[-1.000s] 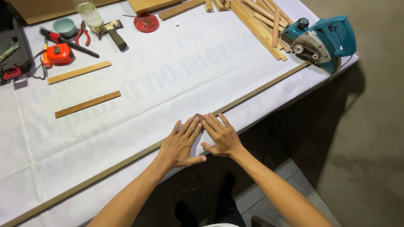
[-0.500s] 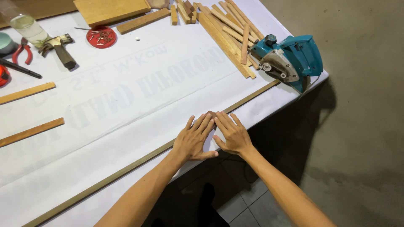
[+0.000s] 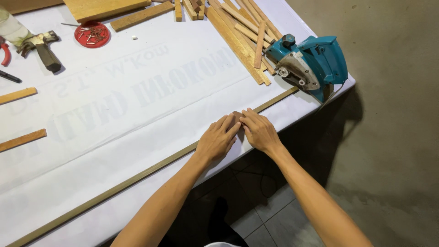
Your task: Using power tools and hand tools to sand, plane, and assemble wooden components.
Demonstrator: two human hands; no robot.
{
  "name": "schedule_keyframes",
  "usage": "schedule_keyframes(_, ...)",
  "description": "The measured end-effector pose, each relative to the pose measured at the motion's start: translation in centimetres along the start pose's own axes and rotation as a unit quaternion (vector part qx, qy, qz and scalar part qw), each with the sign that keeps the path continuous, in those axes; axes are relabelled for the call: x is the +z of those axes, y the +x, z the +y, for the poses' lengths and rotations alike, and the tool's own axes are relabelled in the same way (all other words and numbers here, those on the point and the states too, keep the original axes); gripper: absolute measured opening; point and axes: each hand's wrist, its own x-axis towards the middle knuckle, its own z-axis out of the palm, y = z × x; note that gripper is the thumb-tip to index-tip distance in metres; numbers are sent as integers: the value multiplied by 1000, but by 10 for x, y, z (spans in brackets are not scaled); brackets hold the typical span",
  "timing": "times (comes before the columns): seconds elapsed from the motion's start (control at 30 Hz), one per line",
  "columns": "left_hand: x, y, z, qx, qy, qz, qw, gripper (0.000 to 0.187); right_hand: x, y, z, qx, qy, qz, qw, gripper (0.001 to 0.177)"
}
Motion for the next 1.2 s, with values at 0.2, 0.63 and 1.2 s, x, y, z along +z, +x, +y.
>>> schedule_keyframes(0.2,-24,-12,-8,-17,-11,-26,999,54,-10,12,-12,-8,-10,17,1000,39)
schedule_keyframes(0.63,-20,-20,-1,18,38,-71,997,65,-27,-18,-20,-2,-32,-5,999,39)
schedule_keyframes(1.2,-30,-28,12,33,92,-153,983,106,-26,-40,-36,-137,-20,-50,989,86)
